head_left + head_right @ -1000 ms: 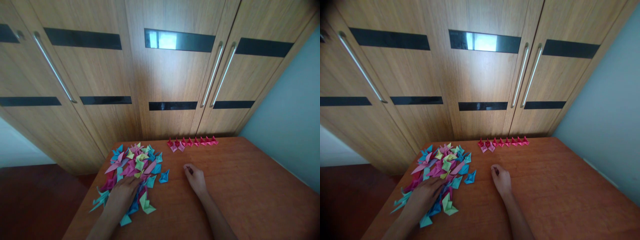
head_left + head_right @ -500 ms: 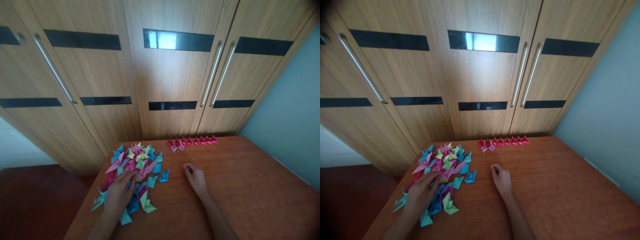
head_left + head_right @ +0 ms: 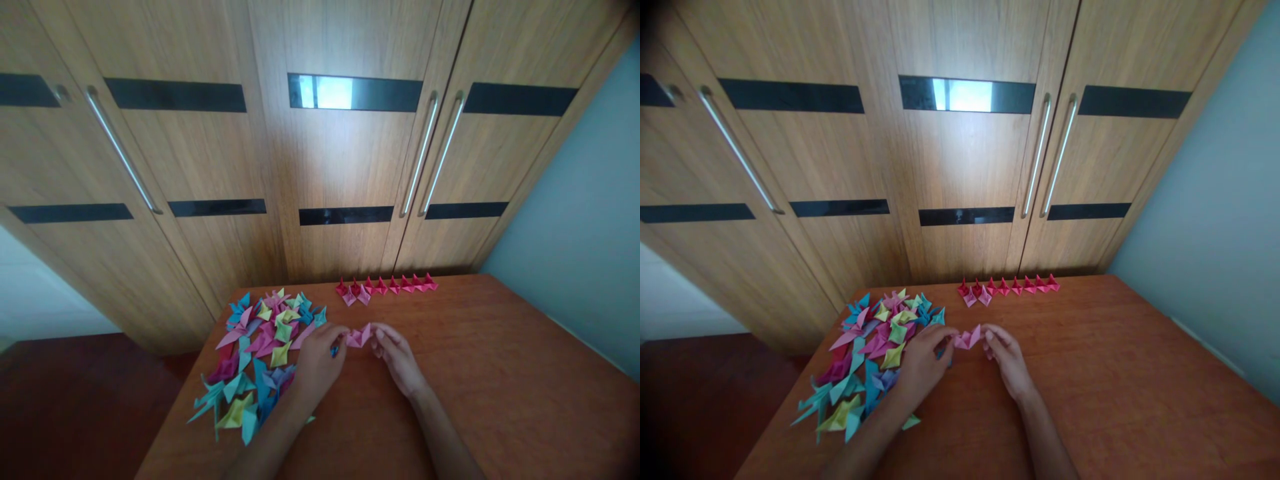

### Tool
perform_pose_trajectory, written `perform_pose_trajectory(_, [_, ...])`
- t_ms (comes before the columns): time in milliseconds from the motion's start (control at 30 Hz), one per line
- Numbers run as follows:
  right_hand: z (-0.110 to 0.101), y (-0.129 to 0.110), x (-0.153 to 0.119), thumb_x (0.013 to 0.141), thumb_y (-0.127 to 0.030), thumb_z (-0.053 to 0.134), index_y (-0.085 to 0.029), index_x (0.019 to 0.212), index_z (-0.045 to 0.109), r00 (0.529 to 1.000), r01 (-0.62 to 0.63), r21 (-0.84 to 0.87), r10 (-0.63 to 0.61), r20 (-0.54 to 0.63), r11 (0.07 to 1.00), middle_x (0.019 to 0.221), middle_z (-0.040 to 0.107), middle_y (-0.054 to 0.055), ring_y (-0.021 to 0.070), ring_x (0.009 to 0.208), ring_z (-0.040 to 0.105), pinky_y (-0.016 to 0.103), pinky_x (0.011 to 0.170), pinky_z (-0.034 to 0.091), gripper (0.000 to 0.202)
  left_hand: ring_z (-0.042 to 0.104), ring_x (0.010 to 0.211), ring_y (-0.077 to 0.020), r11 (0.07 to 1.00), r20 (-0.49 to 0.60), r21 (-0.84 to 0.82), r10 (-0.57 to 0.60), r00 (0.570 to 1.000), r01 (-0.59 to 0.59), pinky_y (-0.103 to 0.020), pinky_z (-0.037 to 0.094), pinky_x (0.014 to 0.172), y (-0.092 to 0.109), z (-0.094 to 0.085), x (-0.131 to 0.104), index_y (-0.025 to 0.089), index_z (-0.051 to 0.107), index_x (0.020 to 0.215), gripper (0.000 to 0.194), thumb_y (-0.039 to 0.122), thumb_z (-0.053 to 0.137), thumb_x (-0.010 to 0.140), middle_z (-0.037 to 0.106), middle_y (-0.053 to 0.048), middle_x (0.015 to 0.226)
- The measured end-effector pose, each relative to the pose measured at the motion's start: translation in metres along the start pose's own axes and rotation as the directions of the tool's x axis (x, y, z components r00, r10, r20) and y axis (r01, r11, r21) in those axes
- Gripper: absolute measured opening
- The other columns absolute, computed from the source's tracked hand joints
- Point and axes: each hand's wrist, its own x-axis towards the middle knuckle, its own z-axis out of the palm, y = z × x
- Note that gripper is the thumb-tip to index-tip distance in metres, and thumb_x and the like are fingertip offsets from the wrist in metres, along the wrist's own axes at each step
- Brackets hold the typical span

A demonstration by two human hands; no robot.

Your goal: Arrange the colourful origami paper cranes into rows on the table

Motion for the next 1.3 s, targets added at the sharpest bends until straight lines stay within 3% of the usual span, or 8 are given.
perform_pose_trajectory(200, [-0.001,-0.003,0.003,0.076,-0.047,0.062,-0.019,0.092,0.066,0.999,0.008,-0.002,-0.009,-0.048,1.000,0.083,0.063,0.004,0.0131,0.064,0.051,0.023,0.055,0.040,0.032,0.062,0.078,-0.0142,1.000,0.072,-0.013,0.012,0.997,-0.011,-0.023,0.047,0.074,0.004,0.026,0.017,0.021,0.065,0.092,0.020,0.013,0.049,0.082,0.069,-0.003,0.088])
perform_pose_trajectory(333, [-0.007,-0.002,0.008,0.075,-0.045,0.065,-0.020,0.081,0.067,0.993,0.006,0.073,0.002,-0.118,0.997,0.076,0.062,0.001,0.0117,0.061,0.047,0.022,0.053,0.035,0.026,0.060,0.072,-0.0134,0.998,0.115,-0.057,0.044,0.992,-0.038,-0.023,0.046,0.068,0.006,0.037,0.025,0.020,0.066,0.092,0.020,0.014,0.049,0.083,0.069,-0.002,0.084])
perform_pose_trajectory(533, [-0.020,-0.004,0.014,0.072,-0.043,0.068,-0.023,0.077,0.067,0.984,-0.015,0.265,0.061,-0.167,0.964,0.078,0.063,0.000,0.0137,0.067,0.052,0.022,0.056,0.038,0.021,0.061,0.077,-0.0132,0.974,0.223,-0.214,0.127,0.967,-0.078,-0.022,0.046,0.071,0.006,0.047,0.037,0.022,0.067,0.100,0.026,0.013,0.052,0.081,0.071,-0.001,0.091])
perform_pose_trajectory(667, [-0.026,-0.001,0.018,0.071,-0.045,0.067,-0.021,0.080,0.068,0.972,-0.008,0.266,0.069,-0.223,0.964,0.079,0.065,0.003,0.0159,0.069,0.056,0.025,0.059,0.043,0.026,0.062,0.076,-0.0131,0.968,0.295,-0.233,0.159,0.942,-0.090,-0.021,0.045,0.069,0.006,0.050,0.047,0.020,0.068,0.098,0.021,0.018,0.055,0.082,0.072,-0.001,0.089])
perform_pose_trajectory(833, [-0.037,0.013,0.024,0.075,-0.047,0.056,-0.019,0.082,0.067,0.879,-0.003,0.038,0.021,-0.476,0.999,0.073,0.065,0.001,0.0135,0.058,0.054,0.023,0.050,0.038,0.030,0.062,0.082,-0.0135,0.981,0.303,-0.066,0.195,0.933,-0.184,-0.022,0.045,0.075,0.005,0.060,0.063,0.020,0.068,0.097,0.019,0.016,0.055,0.084,0.071,-0.002,0.094])
perform_pose_trajectory(933, [-0.042,0.019,0.026,0.074,-0.043,0.056,-0.019,0.083,0.067,0.851,-0.010,-0.026,-0.005,-0.526,1.000,0.069,0.065,0.000,0.0116,0.052,0.049,0.023,0.046,0.035,0.027,0.062,0.087,-0.0153,0.981,0.303,0.038,0.172,0.937,-0.192,-0.024,0.044,0.080,0.002,0.071,0.075,0.020,0.067,0.096,0.021,0.013,0.051,0.085,0.070,-0.003,0.095])
perform_pose_trajectory(1300, [-0.038,0.024,0.028,0.075,-0.042,0.054,-0.018,0.080,0.068,0.882,-0.022,-0.228,-0.089,-0.463,0.973,0.074,0.065,0.002,0.0143,0.058,0.051,0.024,0.052,0.038,0.029,0.062,0.093,-0.0193,0.942,0.355,0.315,-0.002,0.935,-0.118,-0.031,0.047,0.082,-0.003,0.116,0.117,0.019,0.064,0.099,0.024,0.021,0.041,0.093,0.067,-0.009,0.100])
